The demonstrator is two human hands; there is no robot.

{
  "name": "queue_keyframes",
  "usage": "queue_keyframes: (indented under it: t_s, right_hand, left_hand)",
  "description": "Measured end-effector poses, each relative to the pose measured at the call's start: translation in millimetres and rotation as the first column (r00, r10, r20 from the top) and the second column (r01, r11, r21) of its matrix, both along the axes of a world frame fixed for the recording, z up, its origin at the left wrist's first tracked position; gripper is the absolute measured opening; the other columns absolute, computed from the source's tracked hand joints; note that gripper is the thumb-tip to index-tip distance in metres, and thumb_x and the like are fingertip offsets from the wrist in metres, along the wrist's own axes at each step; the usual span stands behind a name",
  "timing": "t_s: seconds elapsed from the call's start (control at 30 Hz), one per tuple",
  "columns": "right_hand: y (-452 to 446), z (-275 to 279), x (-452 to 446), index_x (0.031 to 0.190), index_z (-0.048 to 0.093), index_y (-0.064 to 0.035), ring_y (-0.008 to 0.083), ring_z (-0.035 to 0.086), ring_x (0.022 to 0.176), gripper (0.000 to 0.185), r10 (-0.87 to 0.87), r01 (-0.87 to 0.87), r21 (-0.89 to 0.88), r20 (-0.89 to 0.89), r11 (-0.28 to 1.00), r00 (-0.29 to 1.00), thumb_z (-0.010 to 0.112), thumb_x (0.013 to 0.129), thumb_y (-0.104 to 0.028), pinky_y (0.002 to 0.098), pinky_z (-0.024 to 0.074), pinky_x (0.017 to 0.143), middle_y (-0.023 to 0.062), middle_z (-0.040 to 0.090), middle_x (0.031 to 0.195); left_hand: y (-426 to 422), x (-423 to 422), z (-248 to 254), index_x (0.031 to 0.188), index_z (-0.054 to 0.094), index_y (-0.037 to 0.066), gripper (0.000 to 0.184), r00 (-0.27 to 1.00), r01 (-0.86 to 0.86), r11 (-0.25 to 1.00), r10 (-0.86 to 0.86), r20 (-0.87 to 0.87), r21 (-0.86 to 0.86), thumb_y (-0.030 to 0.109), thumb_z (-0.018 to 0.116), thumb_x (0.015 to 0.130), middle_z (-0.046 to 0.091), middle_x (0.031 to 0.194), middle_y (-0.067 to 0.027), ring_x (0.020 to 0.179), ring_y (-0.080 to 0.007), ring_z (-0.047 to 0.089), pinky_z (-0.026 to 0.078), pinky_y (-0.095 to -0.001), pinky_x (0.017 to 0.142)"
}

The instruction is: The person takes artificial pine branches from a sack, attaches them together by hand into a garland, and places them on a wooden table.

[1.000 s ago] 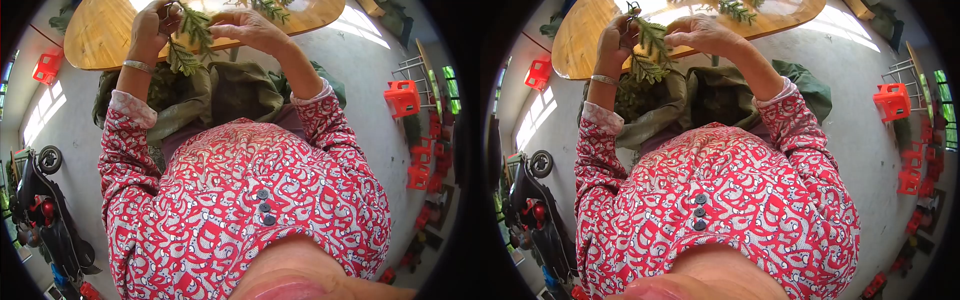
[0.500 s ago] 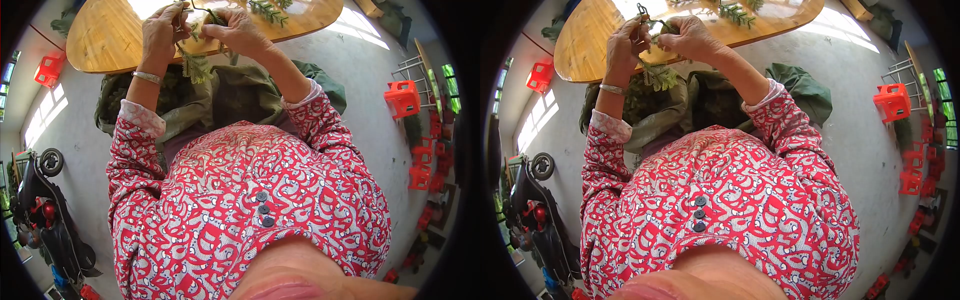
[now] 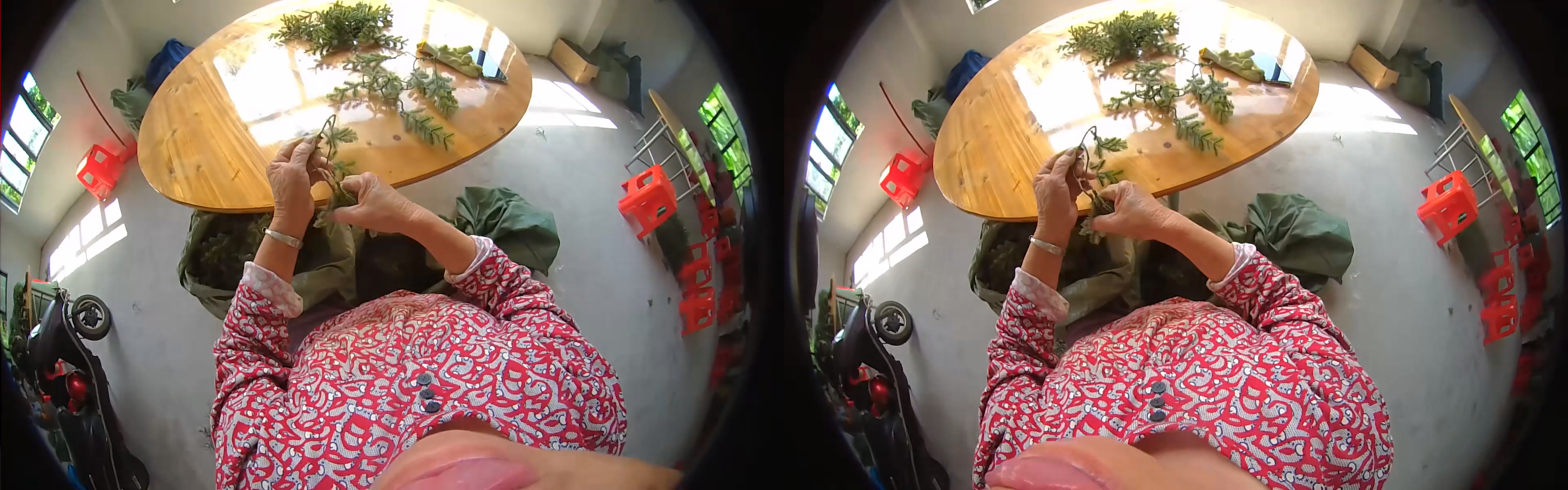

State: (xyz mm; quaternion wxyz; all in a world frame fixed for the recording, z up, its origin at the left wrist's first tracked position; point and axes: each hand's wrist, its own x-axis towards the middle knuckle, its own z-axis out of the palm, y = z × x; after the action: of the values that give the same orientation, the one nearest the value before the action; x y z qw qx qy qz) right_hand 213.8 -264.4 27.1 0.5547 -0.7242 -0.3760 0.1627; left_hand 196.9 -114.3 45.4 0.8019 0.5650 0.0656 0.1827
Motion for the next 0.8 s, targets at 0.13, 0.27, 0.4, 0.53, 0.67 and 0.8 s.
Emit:
queue_keyframes:
  t_s: [0.13,0.27,0.4,0.53,0.67,0.8]
  right_hand:
    - [-25.6,4.4,6.6,0.090,0.062,0.0001,0.0029,0.043,0.057,0.021,0.078,-0.069,0.130,-0.069,0.989,0.995,0.054,0.071,-0.004,0.0217,0.0379,0.051,-0.0037,0.053,0.063]
    - [-41.3,12.6,4.1,0.090,0.060,0.0003,0.0036,0.047,0.058,0.015,0.155,-0.159,-0.032,-0.112,0.987,0.982,0.052,0.078,-0.007,0.0219,0.0407,0.052,-0.0018,0.055,0.065]
    - [-42.6,44.4,-16.6,0.090,0.060,-0.0011,0.0050,0.045,0.055,0.018,0.276,-0.277,-0.102,-0.028,0.955,0.961,0.054,0.082,-0.016,0.0243,0.0394,0.050,0.0000,0.052,0.061]
    - [-39.5,58.3,-34.0,0.090,0.059,-0.0009,0.0039,0.048,0.051,0.018,0.388,-0.387,0.059,-0.006,0.920,0.922,0.056,0.086,-0.018,0.0217,0.0405,0.045,-0.0017,0.053,0.062]
    - [-39.1,39.4,-30.2,0.091,0.058,-0.0001,0.0080,0.050,0.059,0.021,0.394,-0.391,-0.069,0.028,0.918,0.919,0.055,0.087,-0.020,0.0239,0.0418,0.054,0.0011,0.055,0.066]
    - [-41.7,51.0,-36.7,0.088,0.058,-0.0010,0.0124,0.049,0.058,0.024,0.468,-0.458,-0.113,0.084,0.882,0.880,0.055,0.087,-0.024,0.0267,0.0421,0.055,0.0056,0.055,0.064]
  left_hand:
    - [22.6,-24.8,12.9,0.094,0.061,0.000,0.020,0.975,0.187,0.956,-0.153,-0.160,0.227,0.016,0.054,0.087,0.062,0.074,-0.0058,0.061,-0.0119,0.061,0.048,-0.0208,0.049]
    - [37.7,-55.2,31.8,0.105,0.059,0.000,0.025,0.993,0.115,0.809,-0.103,-0.054,0.577,0.014,0.057,0.085,0.064,0.093,-0.0089,0.076,-0.0140,0.063,0.050,-0.0233,0.062]
    - [12.7,-91.4,69.2,0.113,0.054,0.001,0.035,0.938,-0.190,0.424,-0.189,0.291,0.885,0.007,0.063,0.079,0.061,0.104,-0.0088,0.093,-0.0160,0.059,0.046,-0.0272,0.081]
    - [-1.6,-99.8,34.3,0.118,0.051,0.001,0.045,0.930,0.216,0.561,-0.368,0.007,0.799,0.003,0.066,0.075,0.058,0.110,-0.0096,0.101,-0.0143,0.053,0.041,-0.0284,0.089]
    - [5.2,-103.5,26.8,0.106,0.055,-0.002,0.029,0.813,0.533,0.594,-0.558,-0.168,0.602,0.000,0.061,0.077,0.060,0.095,-0.0041,0.090,-0.0088,0.052,0.043,-0.0263,0.084]
    - [2.5,-124.9,26.6,0.086,0.054,-0.002,0.012,0.653,0.751,0.660,-0.736,-0.176,0.027,0.008,0.047,0.088,0.055,0.071,-0.0031,0.066,-0.0075,0.052,0.046,-0.0201,0.065]
